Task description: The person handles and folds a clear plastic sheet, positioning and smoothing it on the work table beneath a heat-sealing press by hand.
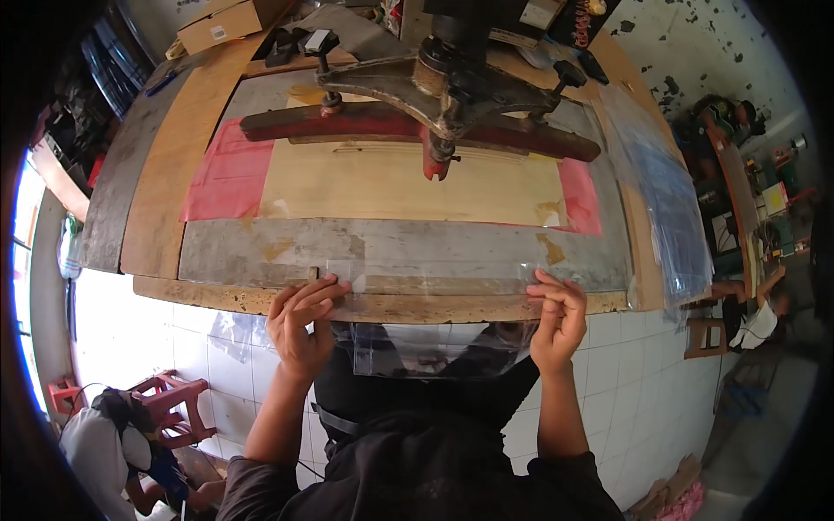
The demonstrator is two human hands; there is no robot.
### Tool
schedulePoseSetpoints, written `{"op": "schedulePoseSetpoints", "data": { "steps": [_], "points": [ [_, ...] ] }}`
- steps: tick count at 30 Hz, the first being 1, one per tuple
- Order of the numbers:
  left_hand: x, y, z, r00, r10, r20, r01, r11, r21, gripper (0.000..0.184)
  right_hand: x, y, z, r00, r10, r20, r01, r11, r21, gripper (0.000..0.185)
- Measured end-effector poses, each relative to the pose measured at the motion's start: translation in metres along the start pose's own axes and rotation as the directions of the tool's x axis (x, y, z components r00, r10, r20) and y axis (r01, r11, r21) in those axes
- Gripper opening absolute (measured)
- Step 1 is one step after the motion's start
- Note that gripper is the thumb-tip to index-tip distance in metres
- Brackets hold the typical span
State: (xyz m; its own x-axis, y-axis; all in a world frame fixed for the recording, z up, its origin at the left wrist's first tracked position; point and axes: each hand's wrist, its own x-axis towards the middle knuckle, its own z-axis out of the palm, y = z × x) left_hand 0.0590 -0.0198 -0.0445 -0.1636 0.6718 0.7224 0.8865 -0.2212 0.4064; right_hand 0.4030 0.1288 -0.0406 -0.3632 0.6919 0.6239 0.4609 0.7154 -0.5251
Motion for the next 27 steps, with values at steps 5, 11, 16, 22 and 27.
{"op": "schedulePoseSetpoints", "data": {
  "steps": [5, 11, 16, 22, 27],
  "points": [
    [-0.013, -0.004, 0.013, 0.997, 0.033, -0.07, -0.024, 0.992, 0.127, 0.017, -0.006, 0.022, 0.02, 0.951, -0.279, -0.135, 0.251, 0.948, -0.196, 0.006],
    [-0.017, -0.009, 0.017, 0.988, 0.114, -0.102, -0.095, 0.98, 0.174, 0.017, -0.003, 0.022, 0.022, 0.919, -0.354, -0.173, 0.31, 0.921, -0.236, 0.008],
    [0.0, 0.0, -0.003, 0.984, 0.117, -0.136, -0.119, 0.993, -0.01, 0.017, 0.015, -0.009, -0.014, 0.906, -0.384, -0.179, 0.376, 0.923, -0.076, 0.012],
    [0.046, 0.018, -0.028, 0.94, -0.341, -0.022, 0.31, 0.878, -0.366, 0.004, 0.063, -0.052, -0.046, 0.965, 0.259, 0.034, -0.259, 0.931, 0.257, 0.012],
    [0.104, -0.011, -0.012, 0.776, -0.545, 0.317, 0.63, 0.696, -0.346, 0.014, 0.118, -0.012, -0.017, 0.932, 0.329, 0.154, -0.345, 0.934, 0.094, 0.017]
  ]
}}
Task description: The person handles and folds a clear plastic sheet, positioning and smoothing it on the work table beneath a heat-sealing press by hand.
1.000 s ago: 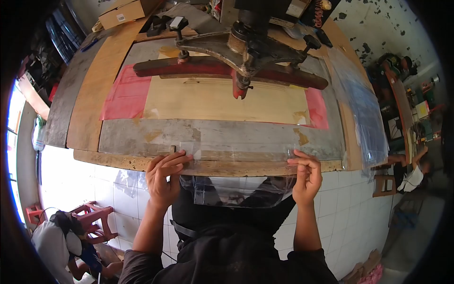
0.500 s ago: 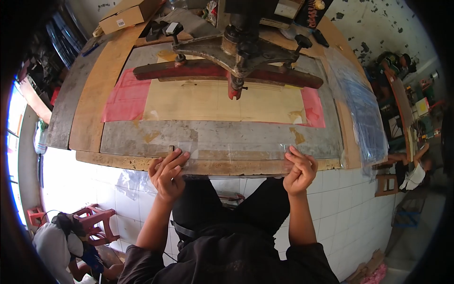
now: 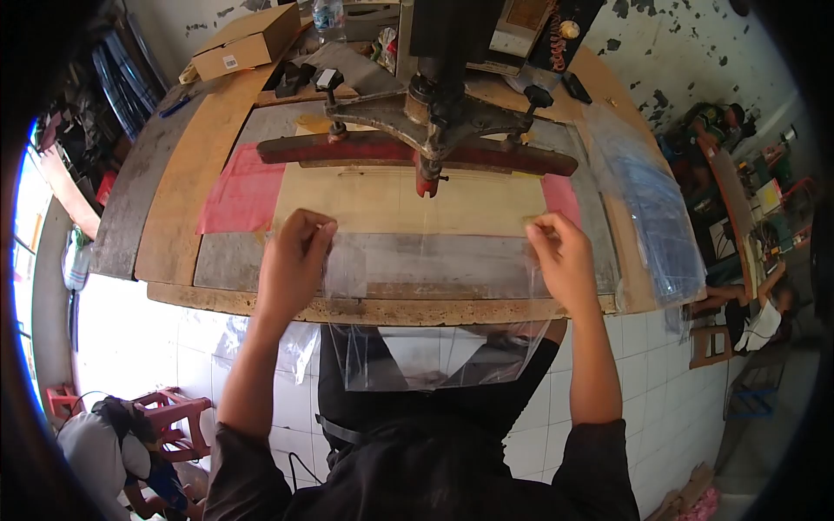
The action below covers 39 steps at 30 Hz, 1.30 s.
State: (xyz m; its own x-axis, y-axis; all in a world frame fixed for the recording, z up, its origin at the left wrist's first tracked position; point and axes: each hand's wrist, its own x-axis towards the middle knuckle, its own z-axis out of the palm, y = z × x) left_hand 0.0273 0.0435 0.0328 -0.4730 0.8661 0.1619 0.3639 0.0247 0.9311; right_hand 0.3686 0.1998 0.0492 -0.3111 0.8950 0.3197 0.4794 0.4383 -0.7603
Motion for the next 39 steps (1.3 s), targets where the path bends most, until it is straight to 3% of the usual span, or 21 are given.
{"op": "schedulePoseSetpoints", "data": {
  "steps": [2, 3, 5, 8, 12, 20, 24, 30, 33, 39],
  "points": [
    [0.028, -0.007, -0.001, 0.997, -0.025, 0.077, 0.013, 0.988, 0.154, 0.017, 0.027, 0.021, 0.015, 0.99, 0.081, 0.112, -0.078, 0.996, -0.037, 0.019],
    [0.04, -0.014, 0.001, 0.997, -0.019, 0.074, 0.007, 0.988, 0.153, 0.017, 0.039, 0.029, 0.02, 0.991, 0.075, 0.109, -0.072, 0.997, -0.036, 0.019],
    [0.06, -0.025, 0.005, 0.995, 0.038, 0.095, -0.063, 0.959, 0.276, 0.019, 0.06, 0.038, 0.027, 0.994, 0.012, 0.105, 0.01, 0.979, -0.205, 0.015],
    [0.075, -0.029, 0.01, 0.99, 0.112, 0.084, -0.135, 0.922, 0.363, 0.019, 0.076, 0.034, 0.034, 0.992, 0.006, 0.126, 0.026, 0.968, -0.251, 0.015],
    [0.074, -0.018, 0.013, 0.996, 0.062, 0.057, -0.079, 0.93, 0.359, 0.019, 0.074, 0.017, 0.038, 0.996, 0.072, 0.056, -0.053, 0.954, -0.296, 0.009],
    [0.075, -0.019, 0.015, 0.973, 0.164, 0.165, -0.227, 0.817, 0.53, 0.015, 0.068, 0.019, 0.039, 0.993, -0.056, 0.101, 0.087, 0.939, -0.333, 0.011],
    [0.075, -0.016, 0.011, 0.971, 0.159, 0.181, -0.234, 0.798, 0.556, 0.016, 0.068, 0.014, 0.032, 0.987, -0.054, 0.152, 0.11, 0.917, -0.384, 0.014],
    [0.067, 0.001, -0.003, 0.959, 0.048, 0.278, -0.162, 0.901, 0.403, 0.022, 0.072, -0.002, 0.009, 0.933, 0.143, 0.329, 0.029, 0.884, -0.466, 0.028],
    [0.065, -0.002, -0.006, 0.953, -0.052, 0.298, -0.071, 0.92, 0.385, 0.027, 0.073, -0.012, 0.003, 0.9, 0.2, 0.387, -0.023, 0.909, -0.417, 0.03],
    [0.065, -0.014, -0.007, 0.948, 0.033, 0.316, -0.167, 0.897, 0.408, 0.032, 0.069, -0.006, 0.003, 0.891, 0.178, 0.417, 0.003, 0.917, -0.399, 0.032]
  ]
}}
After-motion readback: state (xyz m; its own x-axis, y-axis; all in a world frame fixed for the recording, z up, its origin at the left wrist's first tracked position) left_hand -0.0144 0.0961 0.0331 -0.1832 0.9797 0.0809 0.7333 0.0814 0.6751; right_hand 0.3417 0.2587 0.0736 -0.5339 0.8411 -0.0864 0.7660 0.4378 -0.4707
